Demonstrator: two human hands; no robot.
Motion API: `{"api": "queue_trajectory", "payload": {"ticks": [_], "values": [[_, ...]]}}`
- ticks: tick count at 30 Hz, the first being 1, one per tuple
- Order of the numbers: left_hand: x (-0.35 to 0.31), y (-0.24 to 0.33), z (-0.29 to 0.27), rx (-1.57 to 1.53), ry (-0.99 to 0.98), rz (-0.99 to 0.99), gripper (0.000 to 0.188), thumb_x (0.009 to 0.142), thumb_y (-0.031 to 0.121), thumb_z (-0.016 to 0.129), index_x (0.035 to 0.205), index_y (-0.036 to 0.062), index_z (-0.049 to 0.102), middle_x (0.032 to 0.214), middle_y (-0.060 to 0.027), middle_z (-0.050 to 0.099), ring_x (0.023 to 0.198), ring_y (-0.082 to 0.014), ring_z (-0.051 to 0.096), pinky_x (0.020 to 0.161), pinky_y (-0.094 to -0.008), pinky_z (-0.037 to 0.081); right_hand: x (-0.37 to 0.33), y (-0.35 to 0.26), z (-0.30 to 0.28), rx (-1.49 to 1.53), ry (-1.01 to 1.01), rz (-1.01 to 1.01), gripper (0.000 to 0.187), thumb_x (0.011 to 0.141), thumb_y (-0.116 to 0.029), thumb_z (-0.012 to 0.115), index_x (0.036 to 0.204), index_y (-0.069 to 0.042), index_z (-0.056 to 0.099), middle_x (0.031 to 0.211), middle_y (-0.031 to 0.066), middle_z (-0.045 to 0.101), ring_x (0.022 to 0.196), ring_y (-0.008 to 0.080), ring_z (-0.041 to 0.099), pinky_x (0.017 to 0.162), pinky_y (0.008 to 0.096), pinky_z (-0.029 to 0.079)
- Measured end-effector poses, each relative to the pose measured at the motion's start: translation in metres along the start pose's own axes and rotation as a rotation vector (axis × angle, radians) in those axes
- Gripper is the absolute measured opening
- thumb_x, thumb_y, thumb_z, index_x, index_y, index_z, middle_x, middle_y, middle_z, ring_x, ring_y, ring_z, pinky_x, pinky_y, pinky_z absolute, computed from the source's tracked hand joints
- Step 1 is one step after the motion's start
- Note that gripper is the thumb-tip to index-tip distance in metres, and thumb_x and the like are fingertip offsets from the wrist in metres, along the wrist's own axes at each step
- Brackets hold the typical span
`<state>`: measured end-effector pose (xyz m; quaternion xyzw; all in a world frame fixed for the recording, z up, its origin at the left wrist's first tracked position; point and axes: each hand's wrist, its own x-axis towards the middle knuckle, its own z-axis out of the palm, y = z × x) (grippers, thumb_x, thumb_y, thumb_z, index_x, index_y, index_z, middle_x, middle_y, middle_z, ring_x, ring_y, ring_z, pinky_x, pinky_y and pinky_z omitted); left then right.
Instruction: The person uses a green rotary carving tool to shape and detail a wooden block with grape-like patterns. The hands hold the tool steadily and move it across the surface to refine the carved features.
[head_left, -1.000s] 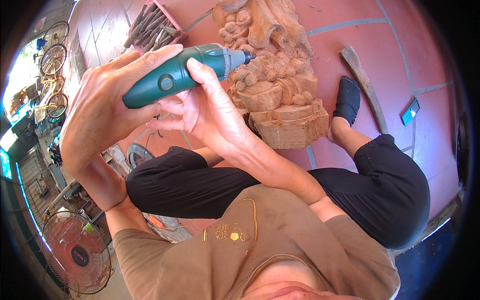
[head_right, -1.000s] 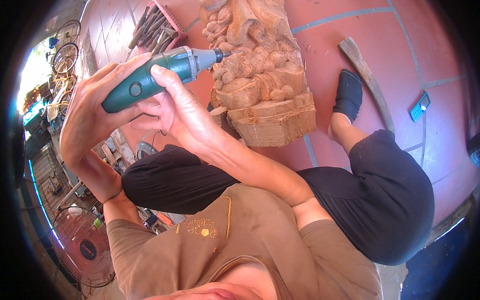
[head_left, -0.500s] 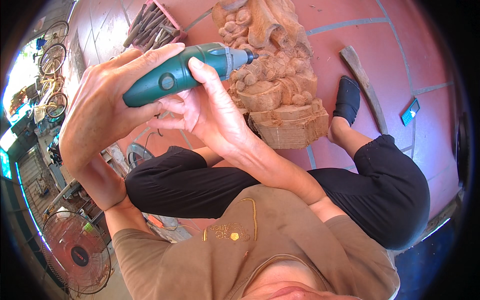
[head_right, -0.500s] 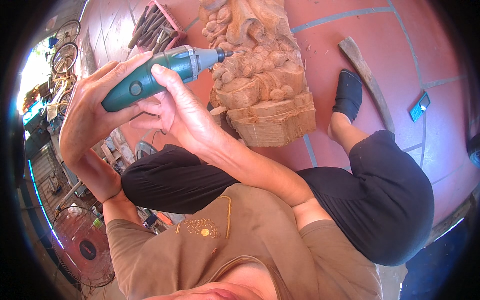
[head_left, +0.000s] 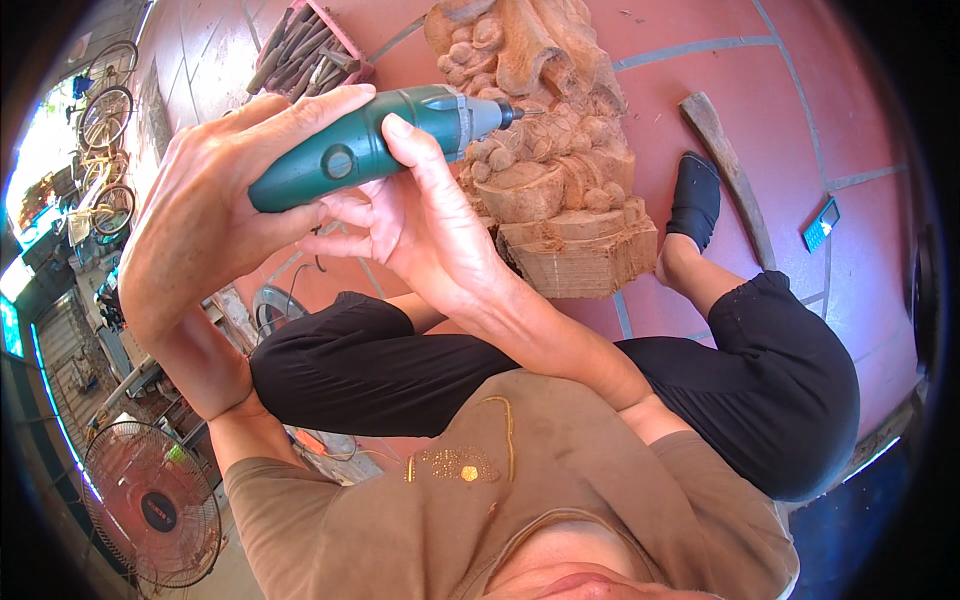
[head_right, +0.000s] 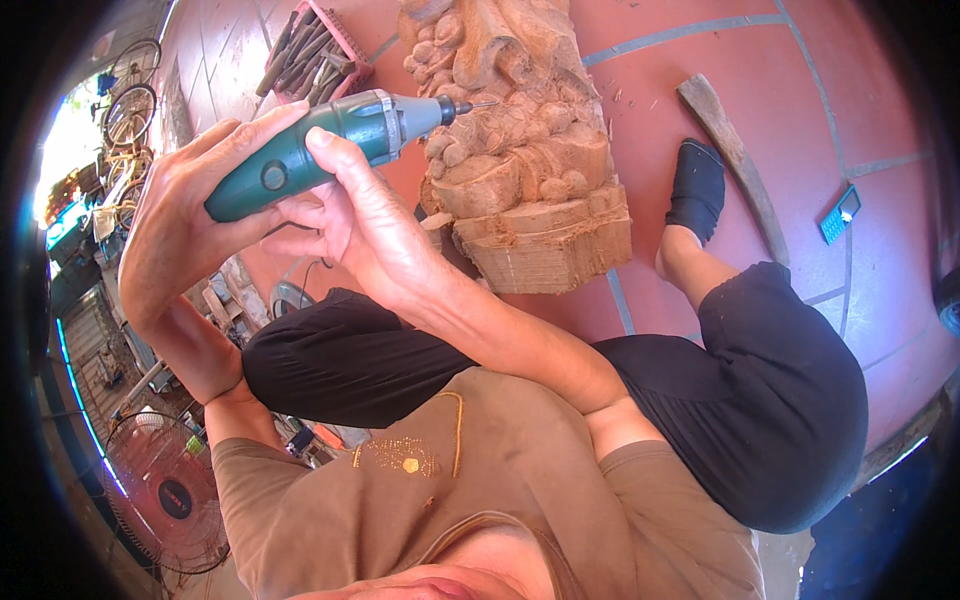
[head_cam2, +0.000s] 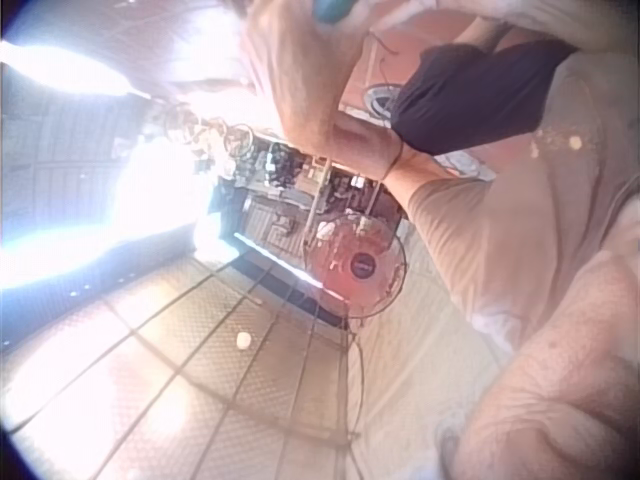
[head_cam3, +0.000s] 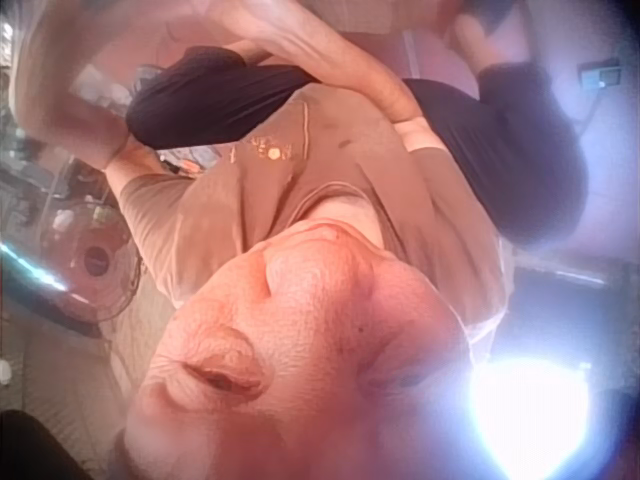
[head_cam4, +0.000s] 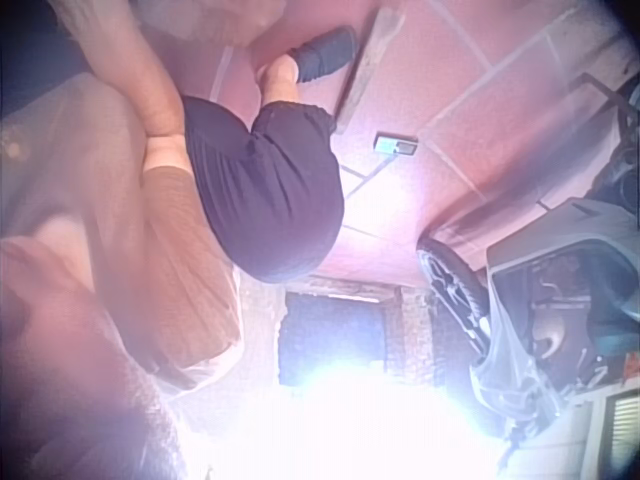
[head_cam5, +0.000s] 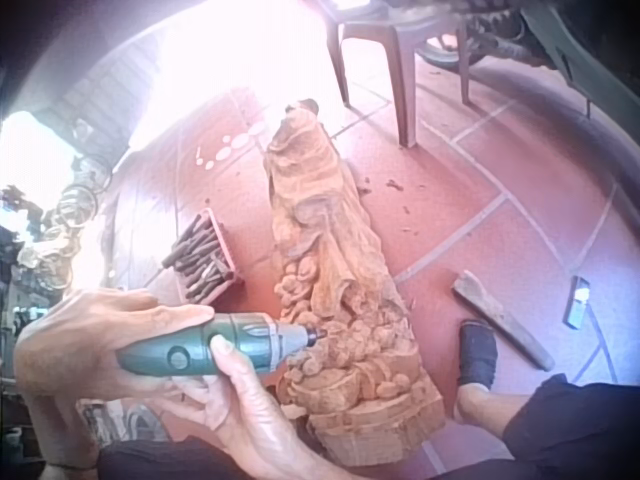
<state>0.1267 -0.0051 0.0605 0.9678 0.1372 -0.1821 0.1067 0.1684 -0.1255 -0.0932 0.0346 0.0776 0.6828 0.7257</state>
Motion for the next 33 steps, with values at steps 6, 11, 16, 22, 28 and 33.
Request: {"api": "queue_trajectory", "payload": {"ticks": [6,11,16,22,28,33], "values": [[-0.003,-0.001,0.000,0.020,0.006,0.007,0.071,0.071,0.015,0.082,0.138,0.0125,0.062,0.090,-0.0116,0.065,0.074,-0.0295,0.066,0.069,-0.0377,0.053,-0.002,0.002,0.001,0.038,0.002,0.031,0.053,0.099,-0.053,0.058,0.138,-0.017,0.049,0.129,0.0009,0.061,0.124,0.0237,0.059,0.102,0.0509,0.049],[-0.007,-0.002,0.000,0.038,0.028,0.026,0.071,0.071,0.015,0.082,0.139,0.0125,0.062,0.091,-0.0116,0.065,0.074,-0.0298,0.066,0.070,-0.0379,0.053,-0.001,0.005,0.003,0.040,-0.012,0.047,0.054,0.099,-0.053,0.058,0.139,-0.017,0.048,0.129,0.0006,0.061,0.124,0.0236,0.058,0.102,0.0523,0.048],[-0.006,-0.001,-0.001,0.029,0.017,0.018,0.071,0.071,0.016,0.082,0.138,0.0121,0.062,0.091,-0.0115,0.065,0.075,-0.0296,0.066,0.069,-0.0375,0.053,-0.001,0.003,0.003,0.038,-0.015,0.040,0.056,0.099,-0.054,0.058,0.139,-0.017,0.048,0.130,0.0010,0.060,0.124,0.0236,0.058,0.100,0.0519,0.050],[0.000,-0.005,0.003,0.004,0.029,0.031,0.070,0.071,0.016,0.081,0.138,0.0113,0.062,0.090,-0.0119,0.064,0.074,-0.0287,0.066,0.069,-0.0362,0.052,0.001,0.001,0.000,0.032,-0.006,0.020,0.057,0.098,-0.056,0.059,0.138,-0.018,0.048,0.131,0.0008,0.060,0.124,0.0225,0.058,0.101,0.0518,0.049],[-0.003,-0.001,-0.002,0.010,0.012,0.020,0.069,0.070,0.013,0.080,0.137,0.0110,0.062,0.088,-0.0118,0.064,0.073,-0.0288,0.065,0.068,-0.0369,0.052,-0.001,0.003,0.005,0.029,0.007,0.041,0.057,0.098,-0.057,0.059,0.138,-0.018,0.048,0.131,0.0004,0.060,0.124,0.0222,0.058,0.101,0.0509,0.049],[-0.004,0.000,-0.004,0.038,0.003,0.012,0.071,0.069,0.014,0.080,0.138,0.0128,0.062,0.087,-0.0115,0.063,0.073,-0.0296,0.064,0.068,-0.0383,0.051,-0.001,0.004,0.005,0.038,-0.009,0.042,0.055,0.099,-0.057,0.057,0.138,-0.019,0.049,0.131,0.0005,0.060,0.124,0.0219,0.058,0.102,0.0500,0.048]]}}
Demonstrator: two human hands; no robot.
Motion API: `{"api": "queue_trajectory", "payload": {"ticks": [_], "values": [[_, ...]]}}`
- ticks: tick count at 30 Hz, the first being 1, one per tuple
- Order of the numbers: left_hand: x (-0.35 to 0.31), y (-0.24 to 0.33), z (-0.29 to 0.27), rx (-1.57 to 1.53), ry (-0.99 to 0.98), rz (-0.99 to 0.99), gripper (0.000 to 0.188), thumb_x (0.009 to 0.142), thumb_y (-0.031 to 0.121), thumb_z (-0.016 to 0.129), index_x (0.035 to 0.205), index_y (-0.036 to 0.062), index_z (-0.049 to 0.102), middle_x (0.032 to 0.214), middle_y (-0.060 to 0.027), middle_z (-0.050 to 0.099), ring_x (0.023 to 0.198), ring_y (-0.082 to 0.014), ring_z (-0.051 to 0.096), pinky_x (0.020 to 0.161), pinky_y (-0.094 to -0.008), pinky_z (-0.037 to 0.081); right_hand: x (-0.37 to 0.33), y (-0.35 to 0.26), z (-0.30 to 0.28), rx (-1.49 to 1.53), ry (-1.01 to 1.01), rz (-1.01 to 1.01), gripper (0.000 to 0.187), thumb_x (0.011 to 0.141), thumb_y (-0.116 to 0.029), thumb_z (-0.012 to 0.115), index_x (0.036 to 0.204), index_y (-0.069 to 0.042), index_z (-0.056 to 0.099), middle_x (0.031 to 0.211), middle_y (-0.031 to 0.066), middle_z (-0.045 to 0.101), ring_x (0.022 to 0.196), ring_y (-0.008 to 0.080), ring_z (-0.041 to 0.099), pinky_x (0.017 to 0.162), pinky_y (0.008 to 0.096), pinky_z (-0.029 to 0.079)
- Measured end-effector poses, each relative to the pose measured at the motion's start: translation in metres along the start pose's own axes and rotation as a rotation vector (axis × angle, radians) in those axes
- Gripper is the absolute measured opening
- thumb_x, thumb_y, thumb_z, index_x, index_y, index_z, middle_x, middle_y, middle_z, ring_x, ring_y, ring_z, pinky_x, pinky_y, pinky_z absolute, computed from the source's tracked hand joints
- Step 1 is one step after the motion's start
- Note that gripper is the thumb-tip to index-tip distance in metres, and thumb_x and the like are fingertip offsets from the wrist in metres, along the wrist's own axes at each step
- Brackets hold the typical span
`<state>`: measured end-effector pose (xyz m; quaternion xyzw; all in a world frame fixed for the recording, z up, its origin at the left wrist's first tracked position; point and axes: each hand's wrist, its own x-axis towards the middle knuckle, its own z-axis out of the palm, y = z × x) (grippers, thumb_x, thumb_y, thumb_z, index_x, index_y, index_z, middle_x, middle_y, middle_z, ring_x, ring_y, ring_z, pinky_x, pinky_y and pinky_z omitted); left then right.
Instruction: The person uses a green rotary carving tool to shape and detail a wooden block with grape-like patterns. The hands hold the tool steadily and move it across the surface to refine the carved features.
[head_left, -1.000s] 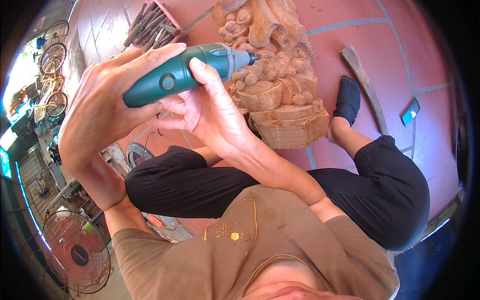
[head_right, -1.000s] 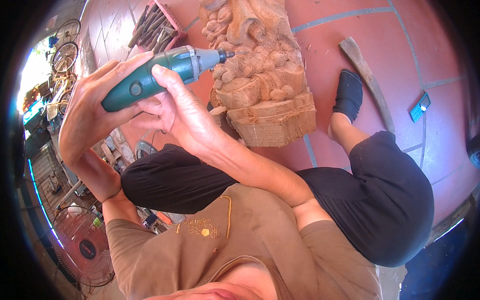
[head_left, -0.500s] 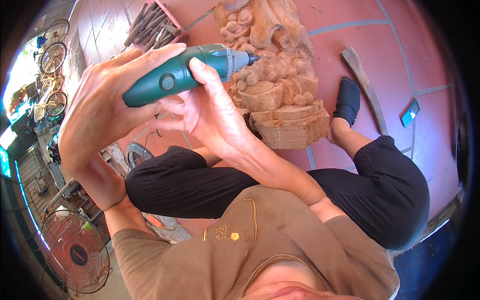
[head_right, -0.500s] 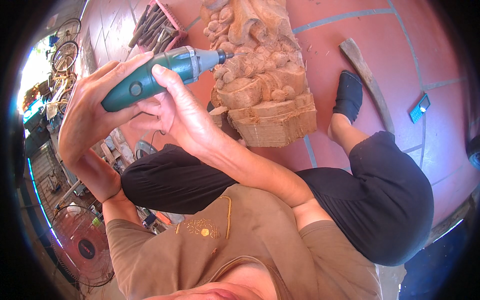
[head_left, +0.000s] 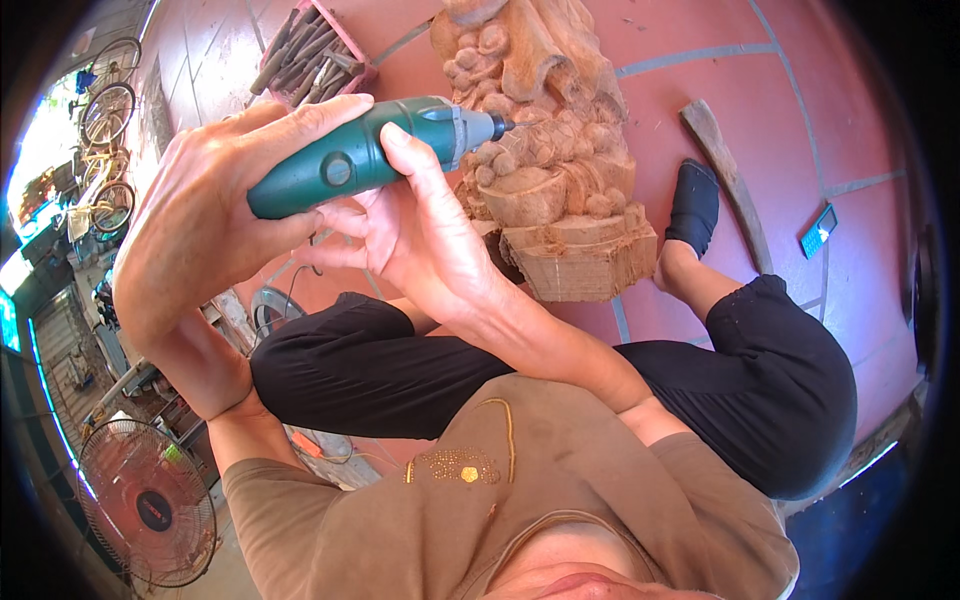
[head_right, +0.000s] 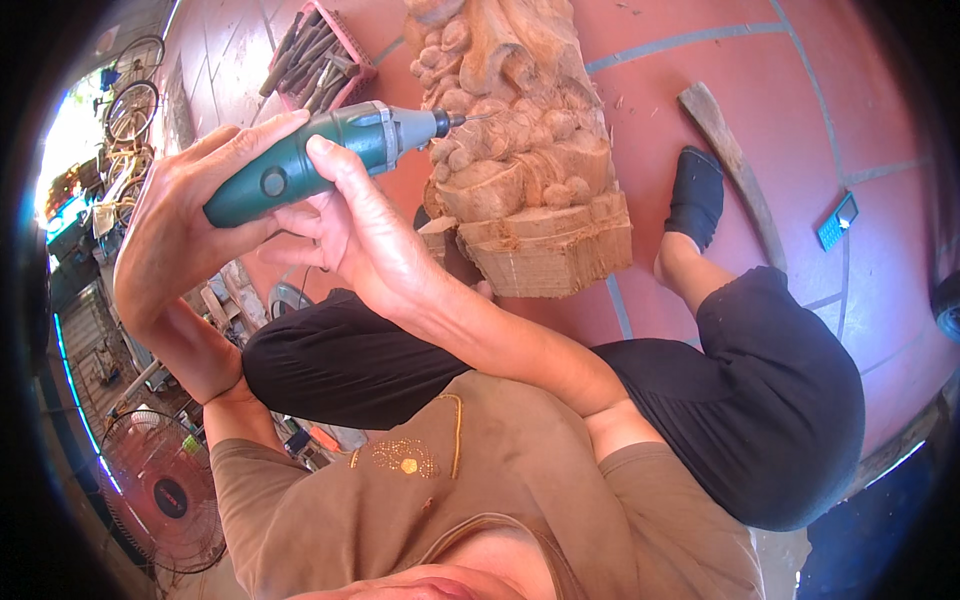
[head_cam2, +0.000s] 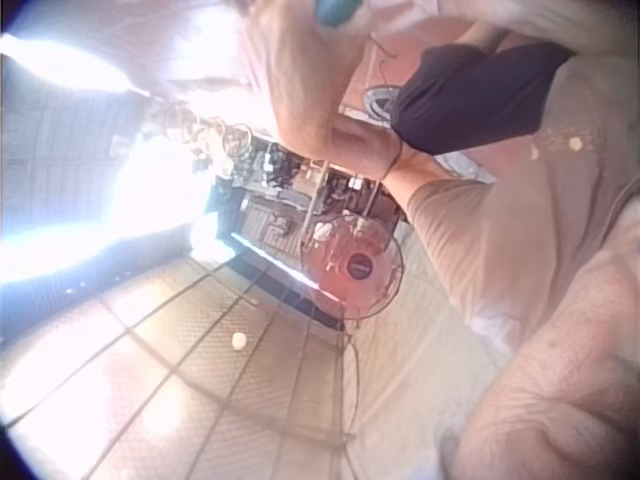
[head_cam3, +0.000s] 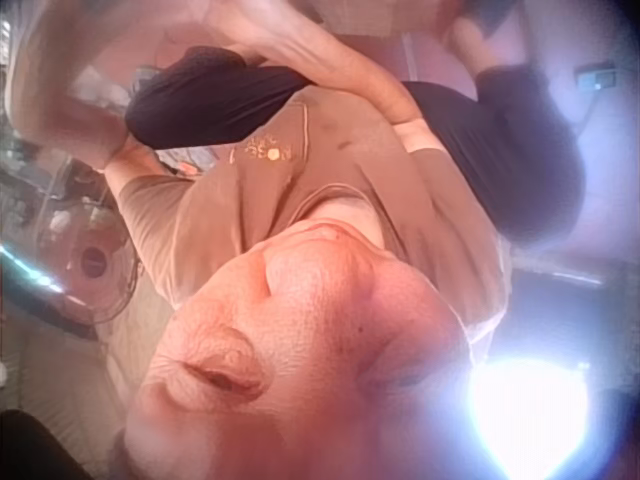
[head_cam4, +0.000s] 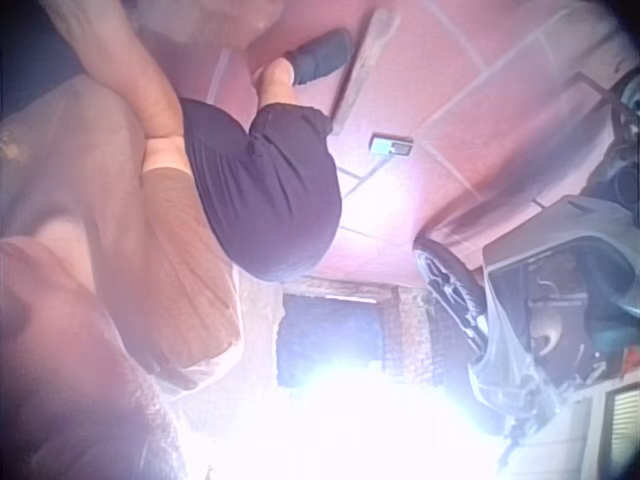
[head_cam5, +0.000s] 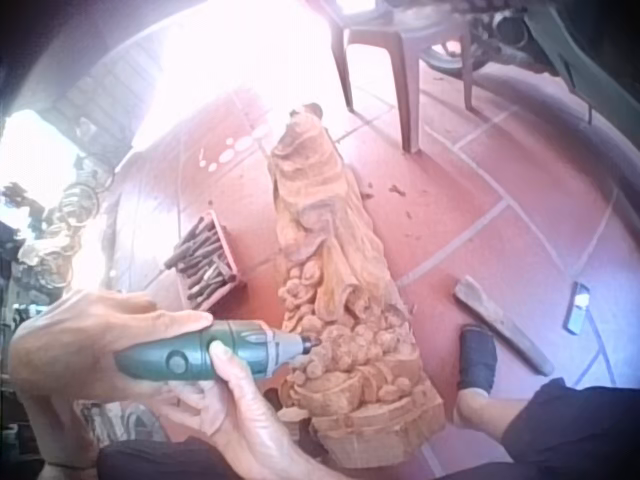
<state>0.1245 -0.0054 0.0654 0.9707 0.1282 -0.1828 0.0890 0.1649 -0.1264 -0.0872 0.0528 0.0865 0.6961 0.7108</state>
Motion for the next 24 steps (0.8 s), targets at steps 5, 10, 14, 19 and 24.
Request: {"api": "queue_trajectory", "payload": {"ticks": [5,10,14,19,24], "values": [[-0.007,0.003,-0.004,0.039,-0.006,-0.039,0.072,0.068,0.016,0.081,0.138,0.0132,0.062,0.083,-0.0111,0.061,0.071,-0.0298,0.063,0.067,-0.0391,0.051,0.001,0.005,0.000,0.003,-0.027,0.014,0.056,0.099,-0.056,0.056,0.141,-0.019,0.049,0.137,0.0040,0.060,0.128,0.0313,0.057,0.102,0.0615,0.048],[0.000,0.002,-0.003,-0.026,-0.011,-0.019,0.071,0.068,0.015,0.080,0.137,0.0119,0.062,0.084,-0.0116,0.062,0.073,-0.0299,0.064,0.068,-0.0390,0.051,0.002,0.002,0.001,0.009,0.021,0.005,0.057,0.099,-0.056,0.056,0.141,-0.019,0.049,0.137,0.0038,0.060,0.128,0.0300,0.057,0.103,0.0615,0.047],[0.009,-0.002,0.004,-0.038,0.017,0.039,0.071,0.067,0.012,0.078,0.136,0.0114,0.063,0.087,-0.0121,0.063,0.074,-0.0302,0.064,0.069,-0.0387,0.051,0.002,-0.003,-0.007,-0.022,0.007,-0.039,0.055,0.099,-0.055,0.056,0.141,-0.019,0.049,0.135,0.0028,0.060,0.128,0.0268,0.057,0.103,0.0622,0.047],[0.005,-0.001,0.001,-0.021,0.010,0.028,0.071,0.066,0.010,0.075,0.136,0.0115,0.063,0.086,-0.0121,0.062,0.074,-0.0303,0.064,0.069,-0.0385,0.051,0.001,-0.001,0.000,-0.021,0.039,-0.018,0.057,0.099,-0.056,0.056,0.141,-0.019,0.049,0.136,0.0032,0.060,0.128,0.0262,0.057,0.103,0.0611,0.048],[0.004,-0.001,-0.003,0.028,-0.029,0.014,0.072,0.066,0.010,0.076,0.137,0.0119,0.062,0.086,-0.0119,0.062,0.075,-0.0302,0.064,0.069,-0.0386,0.051,0.002,0.000,-0.002,-0.013,0.024,-0.011,0.059,0.099,-0.056,0.055,0.143,-0.018,0.047,0.141,0.0043,0.058,0.131,0.0290,0.056,0.101,0.0598,0.049]]}}
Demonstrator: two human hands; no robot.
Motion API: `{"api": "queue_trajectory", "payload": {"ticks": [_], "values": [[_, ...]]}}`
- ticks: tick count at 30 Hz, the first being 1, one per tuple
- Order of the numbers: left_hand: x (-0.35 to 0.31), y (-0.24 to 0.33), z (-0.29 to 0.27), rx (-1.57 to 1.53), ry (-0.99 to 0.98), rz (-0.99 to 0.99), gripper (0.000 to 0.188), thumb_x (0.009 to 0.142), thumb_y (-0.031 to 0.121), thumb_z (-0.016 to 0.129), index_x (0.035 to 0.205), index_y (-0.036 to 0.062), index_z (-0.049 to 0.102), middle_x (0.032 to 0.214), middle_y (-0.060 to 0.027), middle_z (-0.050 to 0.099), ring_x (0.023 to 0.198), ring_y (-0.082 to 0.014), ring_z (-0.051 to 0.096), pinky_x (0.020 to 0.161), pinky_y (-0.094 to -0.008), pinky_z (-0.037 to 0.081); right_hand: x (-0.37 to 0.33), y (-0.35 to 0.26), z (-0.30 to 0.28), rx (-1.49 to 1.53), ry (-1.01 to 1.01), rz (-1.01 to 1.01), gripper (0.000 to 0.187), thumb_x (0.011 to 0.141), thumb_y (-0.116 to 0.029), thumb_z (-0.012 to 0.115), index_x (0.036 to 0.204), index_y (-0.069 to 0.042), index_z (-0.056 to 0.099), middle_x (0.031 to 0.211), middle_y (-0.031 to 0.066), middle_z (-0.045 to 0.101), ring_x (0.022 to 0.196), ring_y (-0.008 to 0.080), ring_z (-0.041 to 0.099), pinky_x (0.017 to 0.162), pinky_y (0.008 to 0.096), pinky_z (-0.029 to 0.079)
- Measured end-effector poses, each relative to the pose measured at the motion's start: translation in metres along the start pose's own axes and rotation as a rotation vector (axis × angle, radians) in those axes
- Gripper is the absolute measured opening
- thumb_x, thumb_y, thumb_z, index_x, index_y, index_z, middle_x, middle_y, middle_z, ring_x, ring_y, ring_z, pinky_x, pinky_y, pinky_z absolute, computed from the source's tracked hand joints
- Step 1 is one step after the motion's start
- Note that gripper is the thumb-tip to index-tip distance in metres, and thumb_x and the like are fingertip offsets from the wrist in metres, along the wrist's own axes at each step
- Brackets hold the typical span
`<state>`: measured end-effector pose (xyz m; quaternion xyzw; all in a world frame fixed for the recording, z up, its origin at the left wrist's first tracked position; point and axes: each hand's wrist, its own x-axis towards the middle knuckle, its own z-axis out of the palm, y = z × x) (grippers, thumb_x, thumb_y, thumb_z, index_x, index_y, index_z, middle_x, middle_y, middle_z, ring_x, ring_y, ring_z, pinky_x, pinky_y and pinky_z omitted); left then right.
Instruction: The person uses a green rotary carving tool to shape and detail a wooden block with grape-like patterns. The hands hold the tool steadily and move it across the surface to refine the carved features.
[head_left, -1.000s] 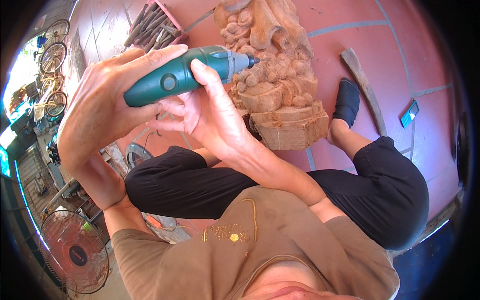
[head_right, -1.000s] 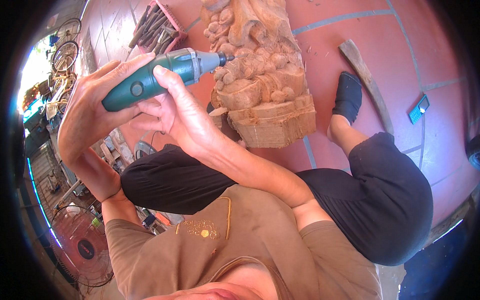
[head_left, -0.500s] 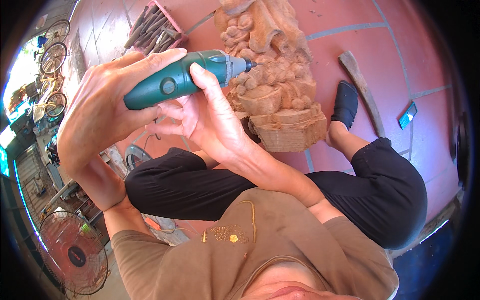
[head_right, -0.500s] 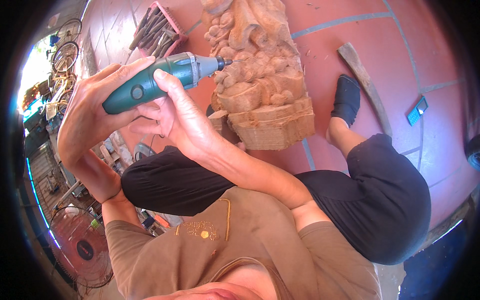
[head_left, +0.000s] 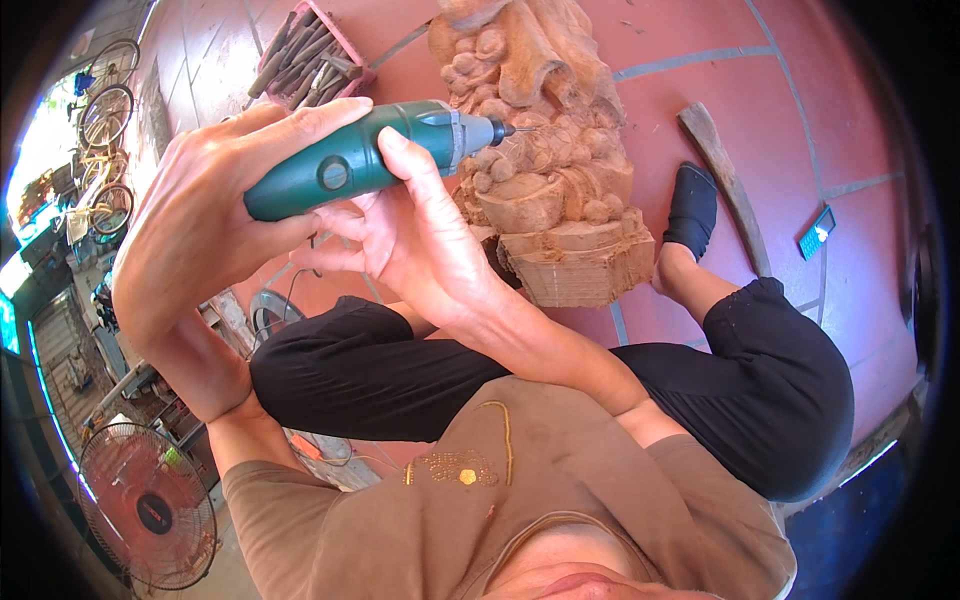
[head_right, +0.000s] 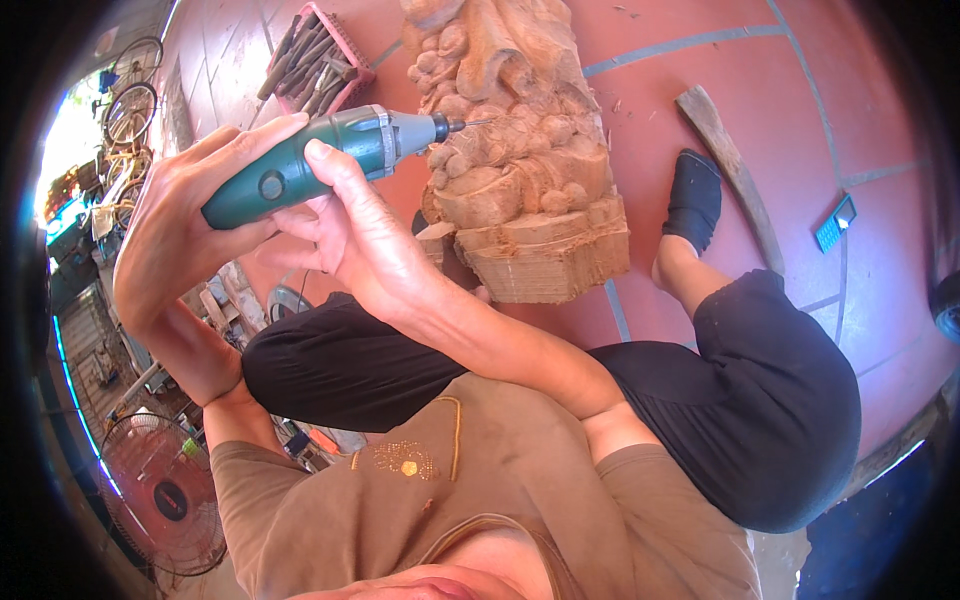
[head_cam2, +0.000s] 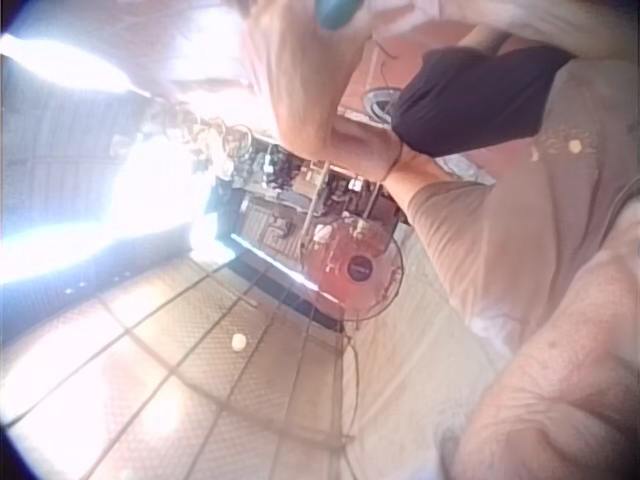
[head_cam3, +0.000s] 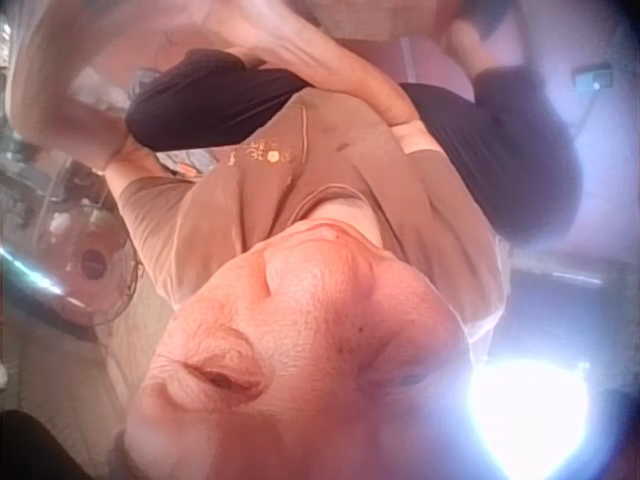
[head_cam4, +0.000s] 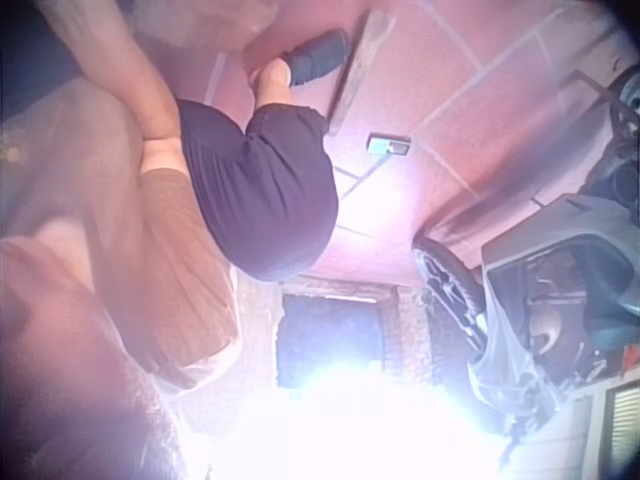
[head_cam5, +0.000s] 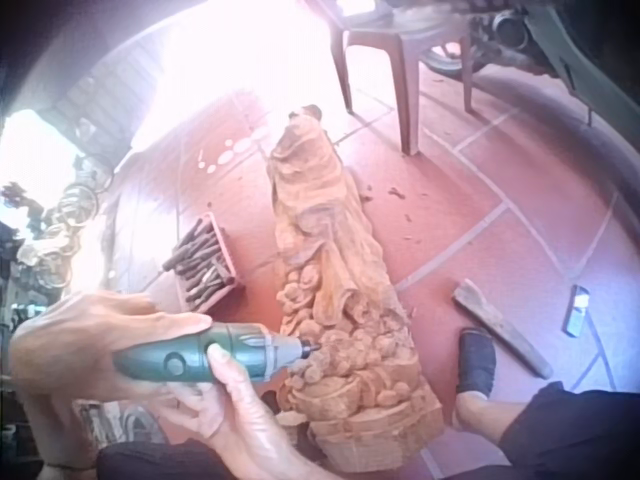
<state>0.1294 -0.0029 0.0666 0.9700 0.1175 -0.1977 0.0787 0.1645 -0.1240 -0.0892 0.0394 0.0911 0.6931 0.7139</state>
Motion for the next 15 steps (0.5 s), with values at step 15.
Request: {"api": "queue_trajectory", "payload": {"ticks": [15], "values": [[-0.0002,0.0059,-0.0006,-0.038,-0.005,-0.054,0.070,0.070,0.014,0.082,0.137,0.0107,0.062,0.091,-0.0124,0.066,0.077,-0.0327,0.066,0.070,-0.0393,0.053,-0.0049,-0.0037,0.0011,-0.014,-0.052,-0.028,0.058,0.101,-0.055,0.053,0.145,-0.019,0.046,0.141,0.0048,0.058,0.132,0.0291,0.056,0.103,0.0579,0.048]]}}
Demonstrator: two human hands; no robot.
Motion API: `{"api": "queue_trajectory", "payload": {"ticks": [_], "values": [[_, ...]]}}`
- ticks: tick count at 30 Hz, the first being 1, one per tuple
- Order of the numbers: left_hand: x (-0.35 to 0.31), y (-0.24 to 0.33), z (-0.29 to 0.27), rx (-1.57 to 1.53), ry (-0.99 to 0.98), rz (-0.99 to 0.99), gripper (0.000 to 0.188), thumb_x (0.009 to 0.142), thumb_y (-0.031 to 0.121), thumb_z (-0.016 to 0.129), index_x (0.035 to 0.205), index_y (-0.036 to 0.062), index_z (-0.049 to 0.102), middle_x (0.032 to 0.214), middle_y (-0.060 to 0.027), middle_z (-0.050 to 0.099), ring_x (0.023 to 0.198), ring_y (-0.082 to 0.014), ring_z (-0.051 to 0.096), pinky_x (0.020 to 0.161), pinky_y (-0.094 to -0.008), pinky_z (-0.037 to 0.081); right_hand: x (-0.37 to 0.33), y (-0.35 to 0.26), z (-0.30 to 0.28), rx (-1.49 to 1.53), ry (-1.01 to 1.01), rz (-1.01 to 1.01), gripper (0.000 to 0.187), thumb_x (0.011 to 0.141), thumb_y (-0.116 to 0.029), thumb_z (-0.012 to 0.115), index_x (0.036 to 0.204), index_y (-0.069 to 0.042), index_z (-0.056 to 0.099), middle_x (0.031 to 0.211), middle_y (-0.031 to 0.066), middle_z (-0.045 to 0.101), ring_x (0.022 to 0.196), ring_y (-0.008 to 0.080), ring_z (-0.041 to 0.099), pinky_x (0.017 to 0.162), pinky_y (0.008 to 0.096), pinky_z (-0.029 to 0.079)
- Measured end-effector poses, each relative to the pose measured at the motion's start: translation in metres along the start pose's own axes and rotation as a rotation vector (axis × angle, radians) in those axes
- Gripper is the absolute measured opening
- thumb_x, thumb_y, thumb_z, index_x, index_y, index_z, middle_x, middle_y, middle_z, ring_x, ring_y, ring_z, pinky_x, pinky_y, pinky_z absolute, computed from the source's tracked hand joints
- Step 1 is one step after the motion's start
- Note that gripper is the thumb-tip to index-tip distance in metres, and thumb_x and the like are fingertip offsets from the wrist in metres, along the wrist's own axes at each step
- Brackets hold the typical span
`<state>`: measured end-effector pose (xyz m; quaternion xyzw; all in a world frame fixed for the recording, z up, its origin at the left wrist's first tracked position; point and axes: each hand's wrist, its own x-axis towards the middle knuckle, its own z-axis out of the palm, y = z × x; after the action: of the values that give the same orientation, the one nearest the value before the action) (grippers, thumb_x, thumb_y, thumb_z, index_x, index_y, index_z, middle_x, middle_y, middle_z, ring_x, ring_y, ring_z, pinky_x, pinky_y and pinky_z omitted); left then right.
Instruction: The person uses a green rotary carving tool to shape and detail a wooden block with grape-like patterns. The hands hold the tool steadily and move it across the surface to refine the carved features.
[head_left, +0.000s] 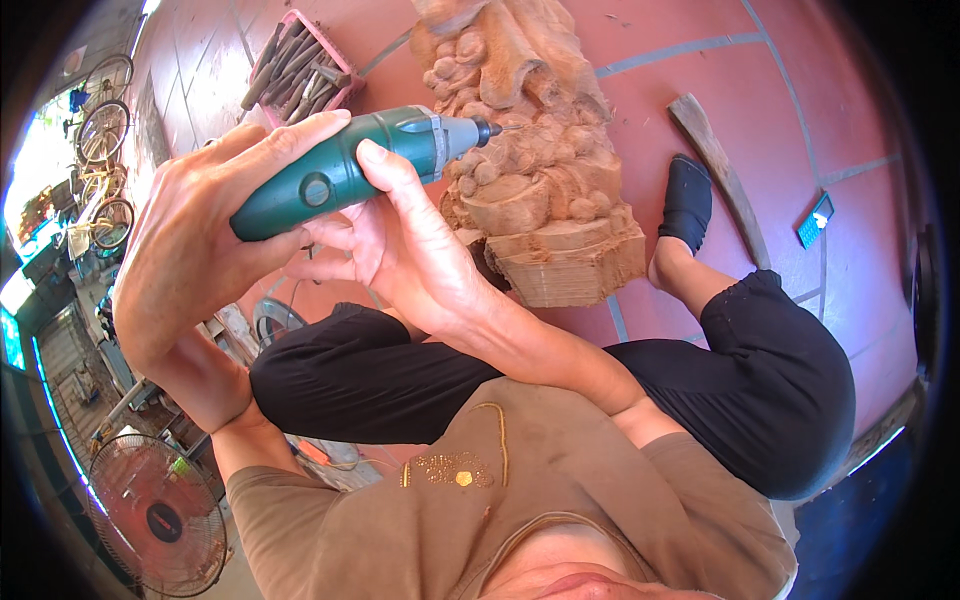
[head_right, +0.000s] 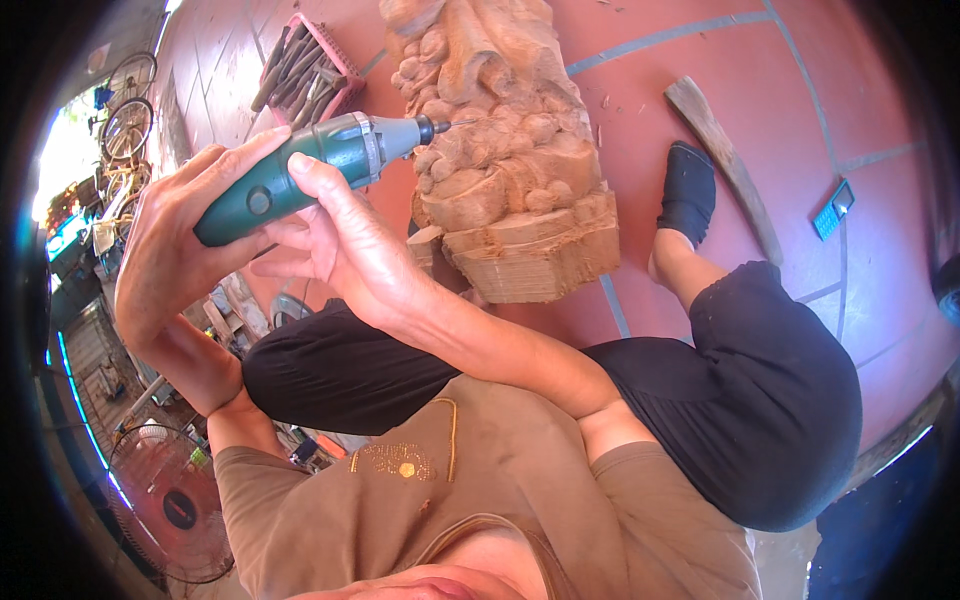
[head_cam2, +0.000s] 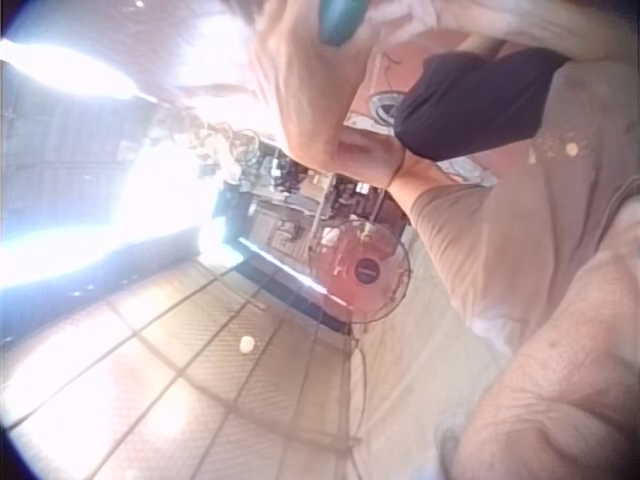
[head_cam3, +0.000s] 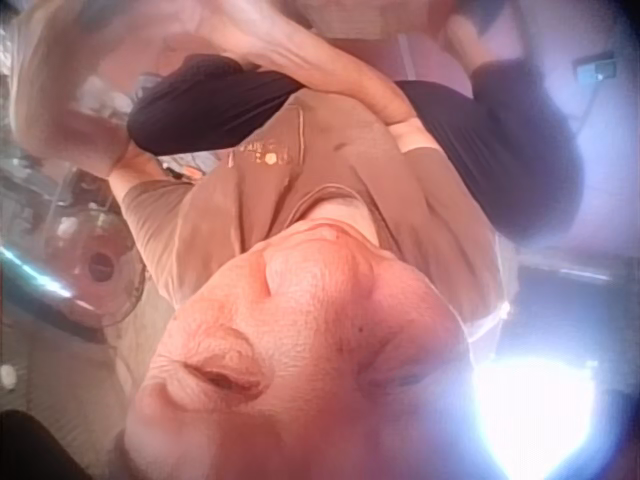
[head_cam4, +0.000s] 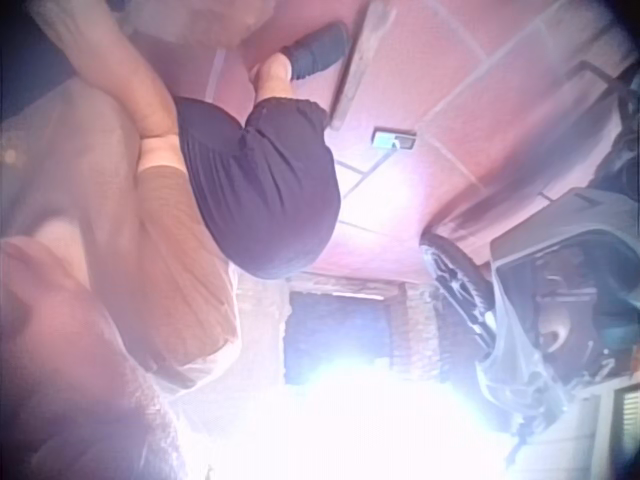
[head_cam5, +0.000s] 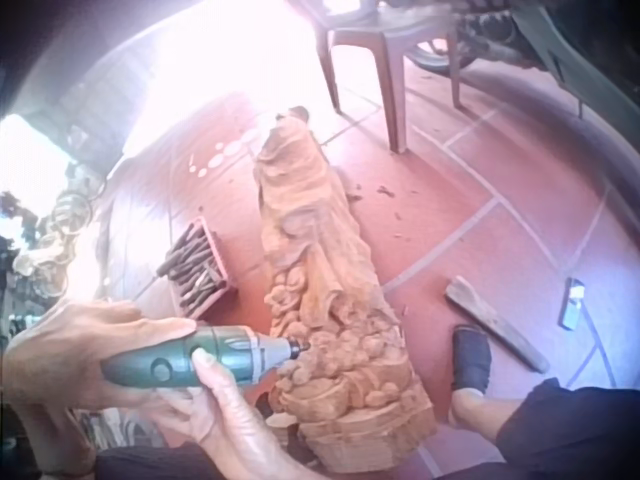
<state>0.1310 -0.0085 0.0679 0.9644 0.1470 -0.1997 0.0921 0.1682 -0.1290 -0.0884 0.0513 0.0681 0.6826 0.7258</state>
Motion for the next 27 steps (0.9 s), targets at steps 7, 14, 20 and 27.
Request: {"api": "queue_trajectory", "payload": {"ticks": [7,14,20,27], "values": [[0.001,0.003,0.001,-0.066,0.001,-0.015,0.070,0.069,0.011,0.079,0.137,0.0098,0.062,0.096,-0.0130,0.067,0.079,-0.0330,0.067,0.072,-0.0390,0.053,-0.003,-0.002,0.004,0.001,0.039,-0.011,0.058,0.101,-0.055,0.053,0.145,-0.017,0.046,0.139,0.0041,0.059,0.130,0.0270,0.057,0.104,0.0588,0.047],[0.000,0.008,0.006,-0.081,-0.011,-0.057,0.071,0.069,0.009,0.078,0.138,0.0116,0.062,0.096,-0.0121,0.067,0.080,-0.0303,0.068,0.074,-0.0384,0.054,-0.006,0.001,-0.001,0.008,0.073,-0.034,0.056,0.101,-0.054,0.053,0.141,-0.015,0.049,0.135,0.0053,0.061,0.127,0.0266,0.058,0.105,0.0568,0.047],[-0.012,0.019,0.008,-0.081,0.004,-0.151,0.071,0.069,0.009,0.078,0.138,0.0118,0.062,0.098,-0.0113,0.065,0.082,-0.0293,0.067,0.075,-0.0371,0.053,-0.008,0.006,-0.005,0.037,0.055,-0.006,0.050,0.101,-0.047,0.058,0.137,-0.013,0.051,0.130,0.0065,0.064,0.124,0.0254,0.061,0.106,0.0543,0.047],[-0.020,0.025,0.024,-0.110,0.104,-0.137,0.071,0.071,0.005,0.075,0.140,0.0150,0.061,0.086,-0.0097,0.061,0.076,-0.0286,0.063,0.073,-0.0386,0.052,-0.010,0.011,-0.012,-0.018,0.104,-0.078,0.043,0.103,-0.039,0.057,0.132,-0.008,0.054,0.117,0.0081,0.069,0.111,0.0220,0.068,0.099,0.0495,0.055]]}}
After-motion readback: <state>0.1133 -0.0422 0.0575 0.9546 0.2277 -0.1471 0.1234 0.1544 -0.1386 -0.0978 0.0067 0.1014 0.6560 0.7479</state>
